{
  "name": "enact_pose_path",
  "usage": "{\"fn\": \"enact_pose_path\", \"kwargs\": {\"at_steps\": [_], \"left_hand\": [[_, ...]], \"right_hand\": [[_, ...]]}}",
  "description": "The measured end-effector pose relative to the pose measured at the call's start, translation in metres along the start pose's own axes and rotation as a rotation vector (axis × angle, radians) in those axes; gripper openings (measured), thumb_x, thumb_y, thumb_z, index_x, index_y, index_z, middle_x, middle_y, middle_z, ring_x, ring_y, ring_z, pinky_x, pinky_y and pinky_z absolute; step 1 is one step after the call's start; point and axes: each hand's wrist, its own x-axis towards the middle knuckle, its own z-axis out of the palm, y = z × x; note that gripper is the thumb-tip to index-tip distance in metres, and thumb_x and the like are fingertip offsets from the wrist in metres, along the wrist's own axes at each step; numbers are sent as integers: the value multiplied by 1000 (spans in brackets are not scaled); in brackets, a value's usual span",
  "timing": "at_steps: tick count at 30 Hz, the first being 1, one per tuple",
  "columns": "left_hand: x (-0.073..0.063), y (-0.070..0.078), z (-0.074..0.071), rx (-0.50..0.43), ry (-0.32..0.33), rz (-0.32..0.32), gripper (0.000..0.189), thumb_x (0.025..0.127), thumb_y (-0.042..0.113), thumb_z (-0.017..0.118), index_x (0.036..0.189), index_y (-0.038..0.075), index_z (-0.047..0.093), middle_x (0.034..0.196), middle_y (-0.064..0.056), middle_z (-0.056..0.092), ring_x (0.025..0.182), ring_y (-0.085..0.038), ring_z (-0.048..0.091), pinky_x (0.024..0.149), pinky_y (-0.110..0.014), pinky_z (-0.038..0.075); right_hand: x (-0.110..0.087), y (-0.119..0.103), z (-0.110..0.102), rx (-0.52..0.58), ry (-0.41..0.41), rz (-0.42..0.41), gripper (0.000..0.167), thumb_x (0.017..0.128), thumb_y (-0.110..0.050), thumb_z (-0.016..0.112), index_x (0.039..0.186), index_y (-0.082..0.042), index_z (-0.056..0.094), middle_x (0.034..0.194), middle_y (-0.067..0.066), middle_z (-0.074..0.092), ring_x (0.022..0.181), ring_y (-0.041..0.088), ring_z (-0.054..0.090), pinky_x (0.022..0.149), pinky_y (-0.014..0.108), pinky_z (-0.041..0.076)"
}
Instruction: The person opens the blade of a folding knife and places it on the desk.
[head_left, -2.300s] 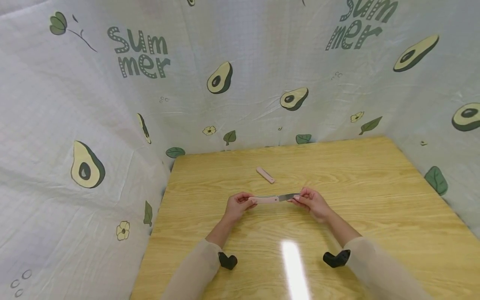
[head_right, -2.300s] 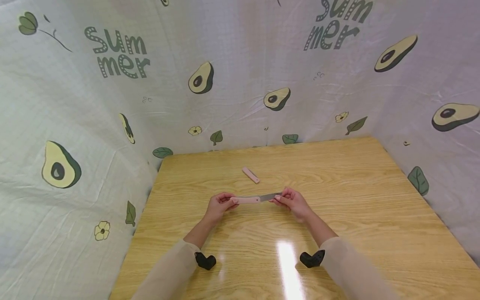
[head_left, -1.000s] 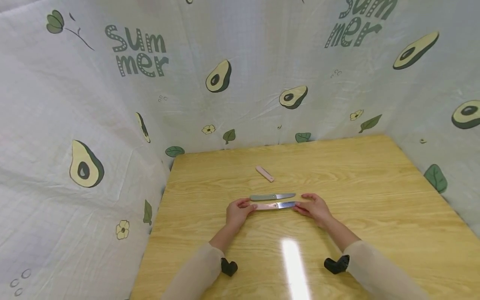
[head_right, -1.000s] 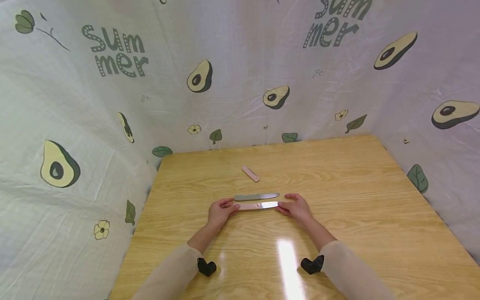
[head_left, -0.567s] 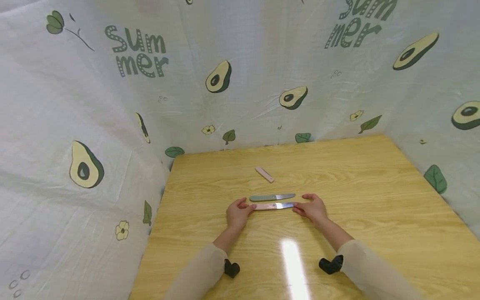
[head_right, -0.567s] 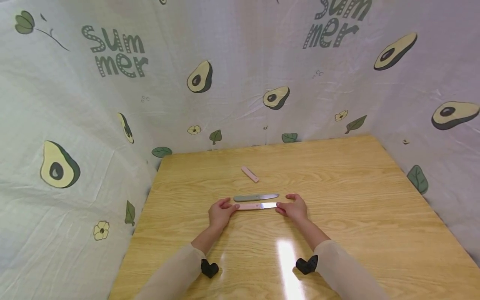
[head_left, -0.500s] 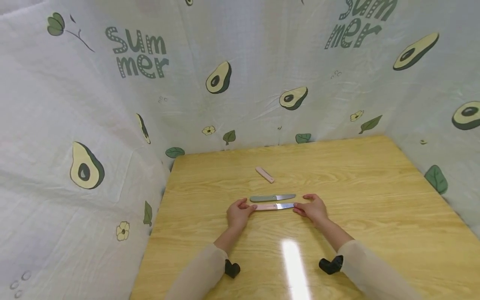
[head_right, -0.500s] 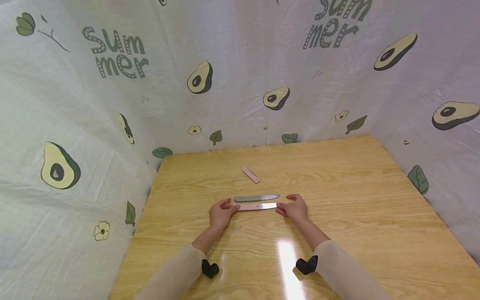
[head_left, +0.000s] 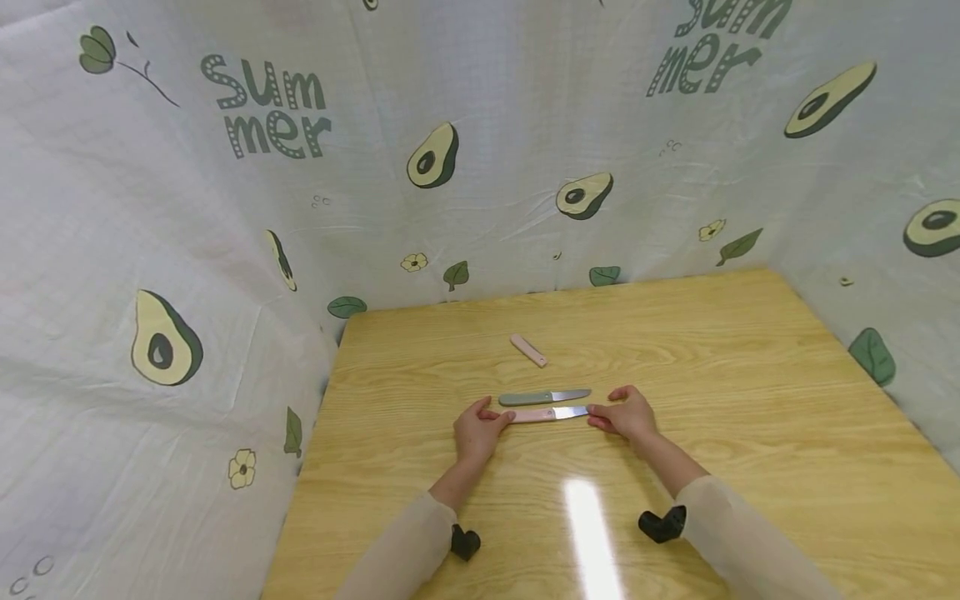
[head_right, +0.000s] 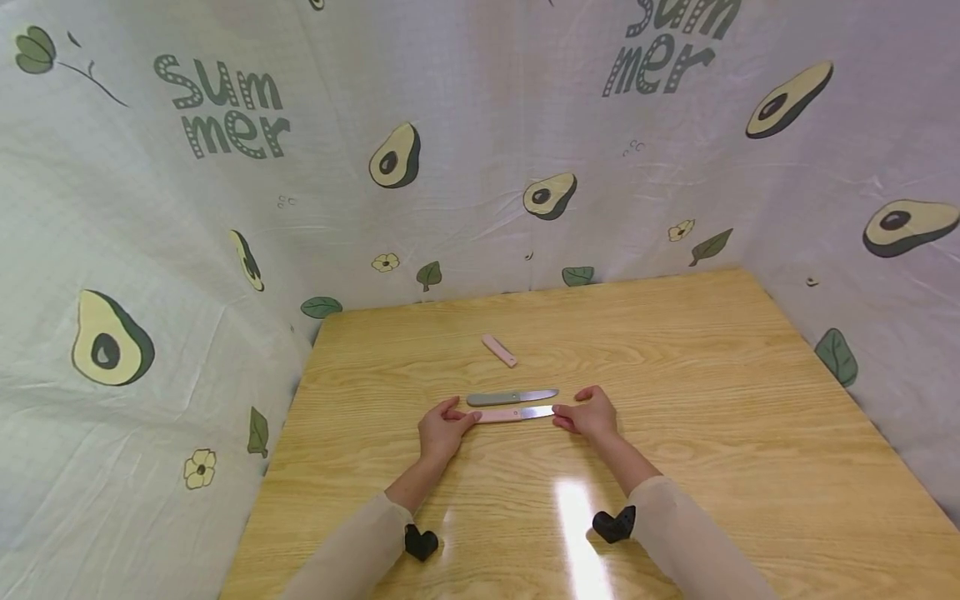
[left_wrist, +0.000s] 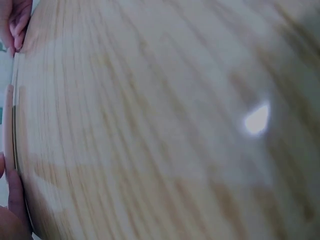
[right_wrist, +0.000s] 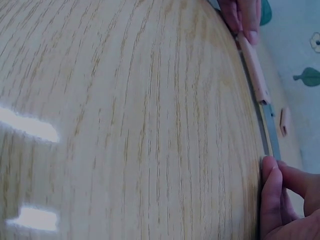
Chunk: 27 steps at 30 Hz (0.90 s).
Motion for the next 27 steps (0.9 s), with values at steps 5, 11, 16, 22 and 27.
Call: {"fn": "enact_pose_path", "kwargs": {"at_steps": [5, 11, 16, 22, 27], "left_hand": [[-1, 2, -1, 6, 0, 12, 52, 74, 29, 84, 118, 4, 68, 80, -3, 70, 67, -8, 59, 59, -21, 49], [-1, 1, -1, 18, -1, 24, 52, 74, 29, 85, 117, 4, 69, 78, -3, 69, 66, -8, 59, 59, -22, 49], [0, 0, -1, 25, -4, 16, 53, 74, 29, 84, 118, 5, 68, 79, -2, 68, 67, -8, 58, 59, -22, 49], [1, -3, -1, 27, -6, 15, 54, 75, 30, 83, 120, 4, 67, 80, -3, 69, 67, -7, 58, 60, -22, 50], [1, -2, -2, 32, -4, 14, 56, 75, 30, 84, 121, 4, 66, 80, -3, 68, 67, -8, 57, 60, -22, 50]], "right_hand": [[-1, 0, 0, -24, 14, 1, 46, 85, -4, 73, 111, 3, 36, 71, 8, 69, 60, 12, 71, 59, 20, 58], [-1, 0, 1, -42, 24, -7, 44, 85, -2, 72, 110, 4, 37, 73, 9, 70, 60, 14, 71, 59, 22, 58], [-2, 0, 1, -39, 29, -7, 46, 85, -3, 72, 114, 5, 37, 74, 9, 71, 61, 14, 71, 60, 21, 58], [-2, -1, 2, -42, 30, 4, 50, 86, -5, 72, 120, 5, 36, 75, 8, 72, 62, 13, 71, 59, 21, 58], [-3, 0, 2, -51, 31, 6, 51, 86, -5, 72, 122, 5, 37, 75, 8, 71, 62, 13, 71, 60, 21, 58]]}}
